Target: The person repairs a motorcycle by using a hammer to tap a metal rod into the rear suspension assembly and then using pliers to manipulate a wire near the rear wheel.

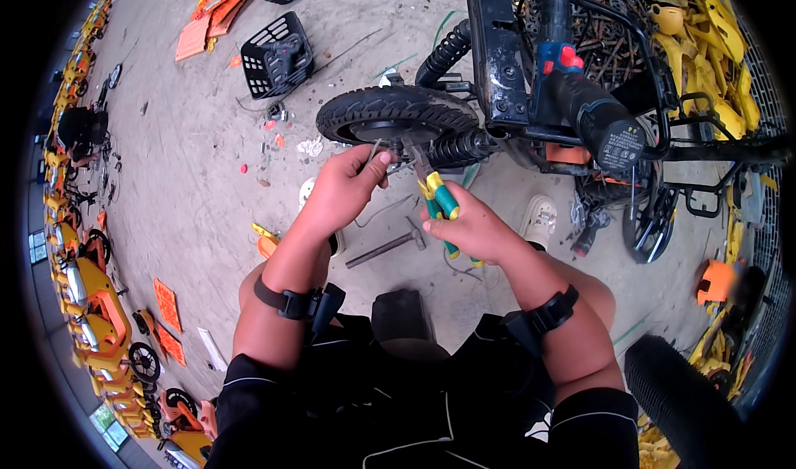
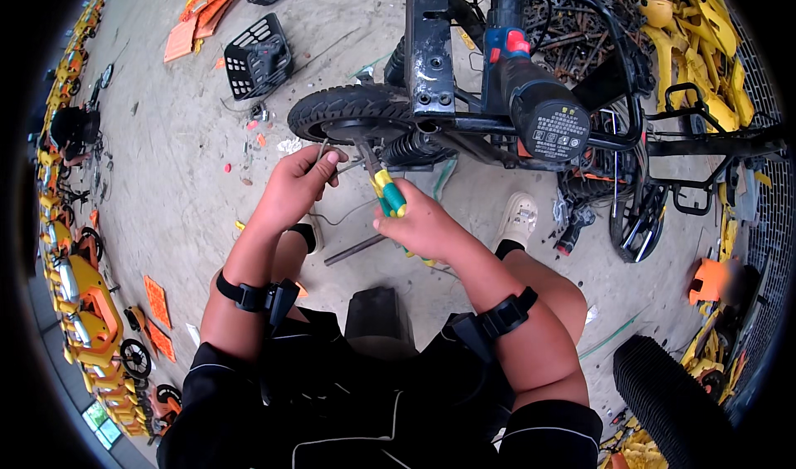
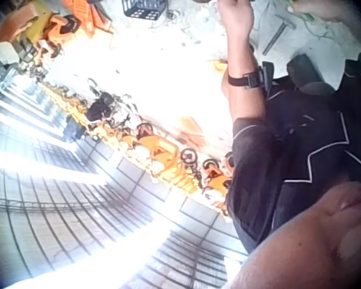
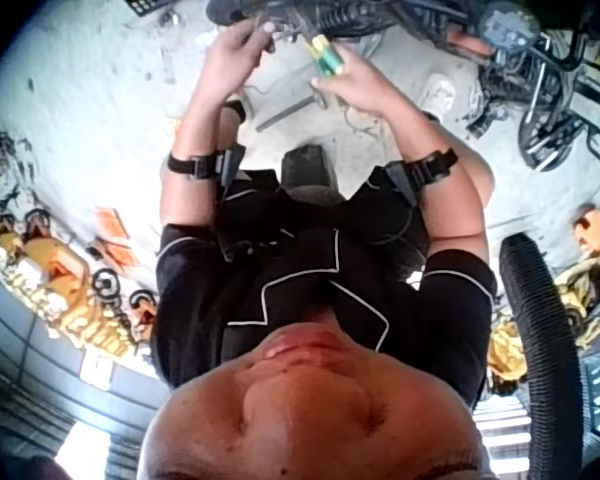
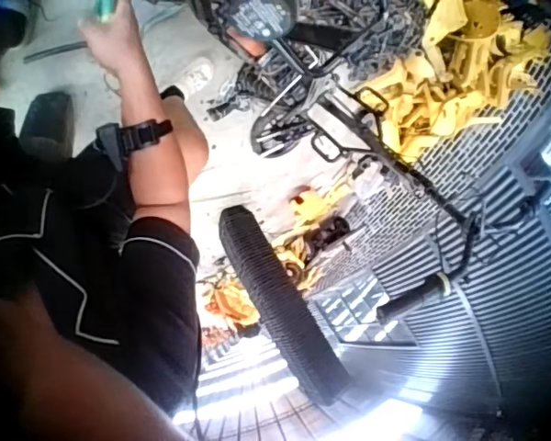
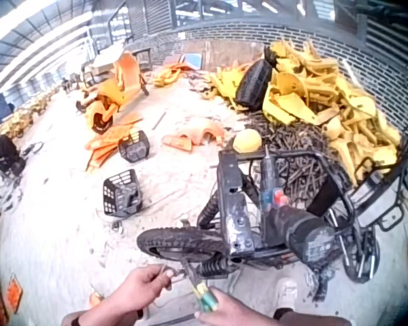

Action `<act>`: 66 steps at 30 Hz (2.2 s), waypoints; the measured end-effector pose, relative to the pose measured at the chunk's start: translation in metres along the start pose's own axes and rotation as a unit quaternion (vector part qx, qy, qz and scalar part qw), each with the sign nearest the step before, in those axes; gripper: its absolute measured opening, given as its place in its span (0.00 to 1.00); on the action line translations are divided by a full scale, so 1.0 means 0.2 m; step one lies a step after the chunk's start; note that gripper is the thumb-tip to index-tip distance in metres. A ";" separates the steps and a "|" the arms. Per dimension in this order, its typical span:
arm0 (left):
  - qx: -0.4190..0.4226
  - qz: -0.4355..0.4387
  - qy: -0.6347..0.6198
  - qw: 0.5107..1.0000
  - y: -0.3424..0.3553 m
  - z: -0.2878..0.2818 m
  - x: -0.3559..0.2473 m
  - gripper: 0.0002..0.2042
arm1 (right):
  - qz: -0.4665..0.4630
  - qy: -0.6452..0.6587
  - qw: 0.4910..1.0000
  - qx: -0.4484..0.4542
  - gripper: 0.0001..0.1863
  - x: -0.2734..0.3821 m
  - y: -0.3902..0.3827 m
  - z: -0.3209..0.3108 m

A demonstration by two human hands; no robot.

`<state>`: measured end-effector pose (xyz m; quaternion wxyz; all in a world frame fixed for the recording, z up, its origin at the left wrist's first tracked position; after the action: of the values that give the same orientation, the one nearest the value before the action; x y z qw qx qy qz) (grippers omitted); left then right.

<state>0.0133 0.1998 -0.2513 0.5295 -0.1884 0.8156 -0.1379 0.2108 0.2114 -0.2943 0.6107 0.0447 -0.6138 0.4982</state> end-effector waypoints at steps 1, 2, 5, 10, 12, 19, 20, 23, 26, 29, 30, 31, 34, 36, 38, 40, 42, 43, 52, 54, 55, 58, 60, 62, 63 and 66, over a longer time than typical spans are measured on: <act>0.002 0.032 0.024 0.999 0.00 0.00 0.00 0.14 | 0.007 0.000 1.000 0.006 0.29 -0.01 0.00 0.00; 0.005 0.063 0.048 0.997 -0.01 0.01 0.01 0.14 | 0.015 0.001 1.000 0.011 0.28 -0.03 0.00 0.01; 0.038 0.058 0.135 0.988 -0.03 0.03 0.02 0.15 | 0.034 -0.011 0.999 0.018 0.28 -0.03 0.00 0.03; 0.089 0.040 0.223 0.970 -0.04 0.06 0.06 0.14 | 0.098 -0.027 0.995 0.017 0.25 -0.12 -0.02 0.06; 0.111 0.057 0.238 0.963 -0.04 0.08 0.08 0.14 | 0.108 -0.048 0.993 0.007 0.23 -0.12 -0.03 0.07; 0.161 0.091 0.304 0.935 -0.07 0.15 0.05 0.10 | 0.125 -0.021 0.991 -0.032 0.19 -0.21 -0.08 0.08; 0.172 0.094 0.320 0.927 -0.07 0.16 0.05 0.10 | 0.122 -0.010 0.992 -0.032 0.20 -0.24 -0.09 0.08; 0.213 0.100 0.338 0.911 -0.08 0.17 0.08 0.10 | 0.127 0.000 0.992 -0.025 0.20 -0.28 -0.11 0.12; 0.251 0.109 0.354 0.894 -0.09 0.20 0.10 0.10 | 0.156 -0.002 0.988 -0.024 0.15 -0.29 -0.15 0.14; 0.286 0.111 0.370 0.877 -0.09 0.23 0.11 0.10 | 0.161 0.011 0.986 -0.035 0.13 -0.36 -0.17 0.15; 0.298 0.111 0.375 0.871 -0.09 0.24 0.11 0.10 | 0.159 0.017 0.986 -0.042 0.13 -0.37 -0.17 0.15; 0.302 0.106 0.370 0.872 -0.09 0.25 0.11 0.10 | 0.157 0.024 0.986 -0.042 0.13 -0.38 -0.18 0.16; 0.313 0.105 0.366 0.870 -0.08 0.25 0.12 0.09 | 0.151 0.027 0.987 -0.051 0.13 -0.41 -0.18 0.16; 0.314 0.117 0.373 0.865 -0.07 0.28 0.13 0.09 | 0.148 0.004 0.987 -0.060 0.14 -0.46 -0.16 0.15; 0.334 0.125 0.400 0.844 -0.07 0.32 0.13 0.09 | 0.110 -0.196 0.967 -0.122 0.15 -0.46 -0.17 0.11; 0.342 0.130 0.419 0.831 -0.07 0.35 0.14 0.09 | 0.081 -0.308 0.934 -0.163 0.15 -0.44 -0.18 0.09; 0.345 0.131 0.429 0.825 -0.07 0.38 0.18 0.09 | 0.068 -0.332 0.922 -0.188 0.16 -0.43 -0.21 0.09; 0.346 0.137 0.439 0.818 -0.05 0.40 0.19 0.09 | 0.089 -0.264 0.945 -0.171 0.16 -0.48 -0.19 0.09; 0.387 0.134 0.443 0.797 -0.14 0.37 0.08 0.08 | 0.195 -0.244 0.906 -0.285 0.20 -0.74 -0.26 -0.22; 0.362 0.113 0.403 0.833 -0.14 0.28 0.08 0.07 | 0.243 -0.156 0.911 -0.295 0.20 -0.82 -0.30 -0.34; 0.345 0.119 0.411 0.835 -0.12 0.25 0.08 0.07 | 0.262 -0.074 0.925 -0.263 0.20 -0.84 -0.31 -0.34; 0.328 0.135 0.411 0.840 -0.10 0.27 0.09 0.08 | 0.246 0.036 0.945 -0.213 0.16 -0.92 -0.29 -0.31; 0.334 0.127 0.419 0.835 -0.09 0.32 0.09 0.08 | 0.194 0.060 0.951 -0.234 0.18 -0.89 -0.24 -0.24; 0.338 0.120 0.418 0.835 -0.08 0.35 0.12 0.08 | 0.202 0.085 0.949 -0.225 0.16 -0.85 -0.22 -0.17; 0.335 0.121 0.416 0.837 -0.08 0.36 0.12 0.09 | 0.205 0.099 0.948 -0.223 0.15 -0.84 -0.21 -0.15; 0.328 0.127 0.412 0.841 -0.08 0.37 0.13 0.09 | 0.192 0.261 0.925 -0.198 0.19 -0.84 -0.17 -0.08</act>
<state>0.0745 0.1724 -0.2947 0.1886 0.1757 0.8824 -0.3937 0.2872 0.1119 -0.4132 0.6384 -0.3273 -0.5159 0.4681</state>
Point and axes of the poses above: each hand's wrist, its own y-axis towards the middle knuckle, its own z-axis out of the palm, x = y × z, the point moved 7 cm from there along y, towards the middle knuckle, and after that the axes turned 8 degrees about y, right-handed, at the moved point
